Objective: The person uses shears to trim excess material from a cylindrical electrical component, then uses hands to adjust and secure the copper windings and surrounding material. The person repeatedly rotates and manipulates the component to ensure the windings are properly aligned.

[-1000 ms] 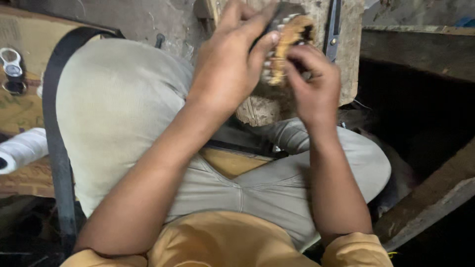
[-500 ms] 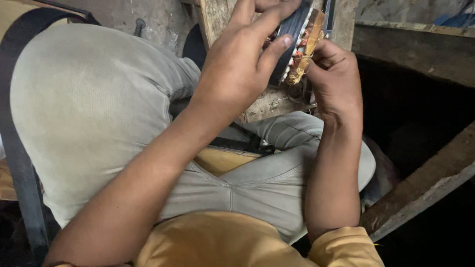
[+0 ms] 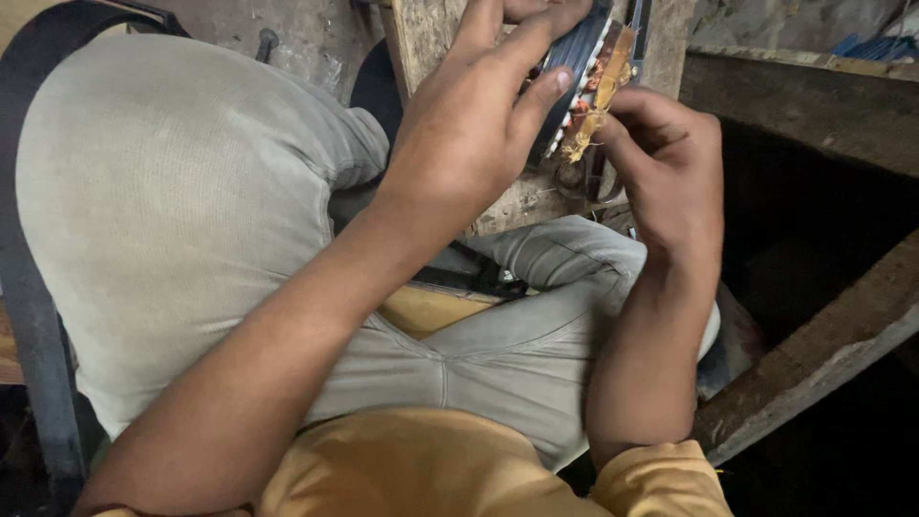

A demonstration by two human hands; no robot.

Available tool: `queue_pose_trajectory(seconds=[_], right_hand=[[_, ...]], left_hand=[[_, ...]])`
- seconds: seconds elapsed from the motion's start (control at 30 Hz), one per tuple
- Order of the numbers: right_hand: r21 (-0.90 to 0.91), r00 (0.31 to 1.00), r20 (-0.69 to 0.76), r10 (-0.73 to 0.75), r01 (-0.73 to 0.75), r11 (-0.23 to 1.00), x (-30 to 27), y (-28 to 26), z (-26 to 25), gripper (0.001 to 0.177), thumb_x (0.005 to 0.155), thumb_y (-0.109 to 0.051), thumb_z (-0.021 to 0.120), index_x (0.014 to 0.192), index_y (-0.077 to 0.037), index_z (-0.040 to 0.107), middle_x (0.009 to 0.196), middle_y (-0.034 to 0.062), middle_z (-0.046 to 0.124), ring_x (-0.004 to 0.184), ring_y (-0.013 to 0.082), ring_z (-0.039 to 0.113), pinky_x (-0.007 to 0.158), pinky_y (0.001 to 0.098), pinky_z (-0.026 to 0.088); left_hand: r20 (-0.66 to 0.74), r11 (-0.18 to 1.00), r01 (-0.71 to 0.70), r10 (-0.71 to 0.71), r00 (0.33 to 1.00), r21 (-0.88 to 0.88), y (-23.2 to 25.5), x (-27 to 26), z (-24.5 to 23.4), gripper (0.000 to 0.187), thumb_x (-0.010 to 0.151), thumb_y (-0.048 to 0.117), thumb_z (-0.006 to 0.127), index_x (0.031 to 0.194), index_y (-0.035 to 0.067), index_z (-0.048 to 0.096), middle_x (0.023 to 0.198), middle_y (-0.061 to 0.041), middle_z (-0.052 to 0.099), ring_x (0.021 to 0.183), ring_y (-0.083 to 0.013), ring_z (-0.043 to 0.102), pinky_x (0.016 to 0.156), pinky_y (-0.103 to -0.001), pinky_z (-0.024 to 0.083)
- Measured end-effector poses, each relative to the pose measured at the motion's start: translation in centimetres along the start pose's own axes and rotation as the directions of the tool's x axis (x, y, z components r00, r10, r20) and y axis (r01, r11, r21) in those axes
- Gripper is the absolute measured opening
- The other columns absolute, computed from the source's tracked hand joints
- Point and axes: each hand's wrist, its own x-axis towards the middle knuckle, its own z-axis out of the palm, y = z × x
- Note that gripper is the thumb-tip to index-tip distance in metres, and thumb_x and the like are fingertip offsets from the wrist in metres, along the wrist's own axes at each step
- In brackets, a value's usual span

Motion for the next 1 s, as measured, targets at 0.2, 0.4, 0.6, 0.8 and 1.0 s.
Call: queue_pose_trajectory(seconds=[0.2,0.4,0.6,0.8,1.0], right_hand=[[0.134,0.998,0.010,0.070,-0.071,0.988,0.8,0.6,0.2,0.012,0.103,0.003,0.069,0.116,0.003,0.070,0.102,0.0039,0.075,0.090,0.0067,0.068,0.082,0.0209,0.054],[0.115,0.997,-0.050,0.064,-0.058,0.992,0.9,1.6,1.1,0.015,0.105,0.001,0.068,0.119,0.004,0.074,0.106,0.0051,0.076,0.092,0.0063,0.069,0.084,0.0211,0.056],[0.188,0.995,-0.069,0.068,-0.054,0.981,1.1,1.8,1.4,0.016,0.102,0.004,0.068,0.117,0.003,0.073,0.104,0.0048,0.077,0.092,0.0078,0.071,0.084,0.0225,0.057],[0.159,0.997,-0.082,0.008,0.005,0.987,1.4,2.4,1.7,0.016,0.099,0.005,0.073,0.114,0.004,0.074,0.103,0.0055,0.076,0.091,0.0081,0.070,0.083,0.0222,0.057],[0.146,0.995,-0.073,-0.071,0.081,0.986,2.1,3.2,2.7,0.014,0.097,0.005,0.077,0.110,0.003,0.073,0.098,0.0023,0.073,0.086,0.0066,0.068,0.078,0.0213,0.056]], left_hand=[[0.008,0.999,0.034,-0.034,0.999,0.019,-0.1,0.3,0.2,0.038,0.110,0.016,0.068,0.147,0.015,0.056,0.137,-0.011,0.059,0.126,-0.0312,0.065,0.103,-0.041,0.054],[0.009,0.998,0.039,-0.039,0.999,0.046,0.1,0.3,0.2,0.035,0.112,0.017,0.068,0.145,0.015,0.056,0.136,-0.011,0.059,0.126,-0.0311,0.065,0.106,-0.043,0.055],[-0.074,0.980,-0.132,0.144,0.987,0.146,1.8,0.7,-0.7,0.022,0.100,0.005,0.066,0.122,0.008,0.064,0.122,-0.013,0.058,0.116,-0.0360,0.062,0.096,-0.046,0.052],[0.070,0.929,-0.300,0.292,0.954,0.217,3.5,0.7,-3.7,0.015,0.097,0.002,0.059,0.111,0.000,0.064,0.117,-0.009,0.059,0.113,-0.0299,0.061,0.092,-0.040,0.054],[0.098,0.872,-0.278,0.261,0.960,0.403,4.2,0.9,-4.1,0.014,0.093,0.002,0.063,0.106,0.002,0.067,0.116,-0.009,0.061,0.109,-0.0314,0.063,0.088,-0.043,0.055]])
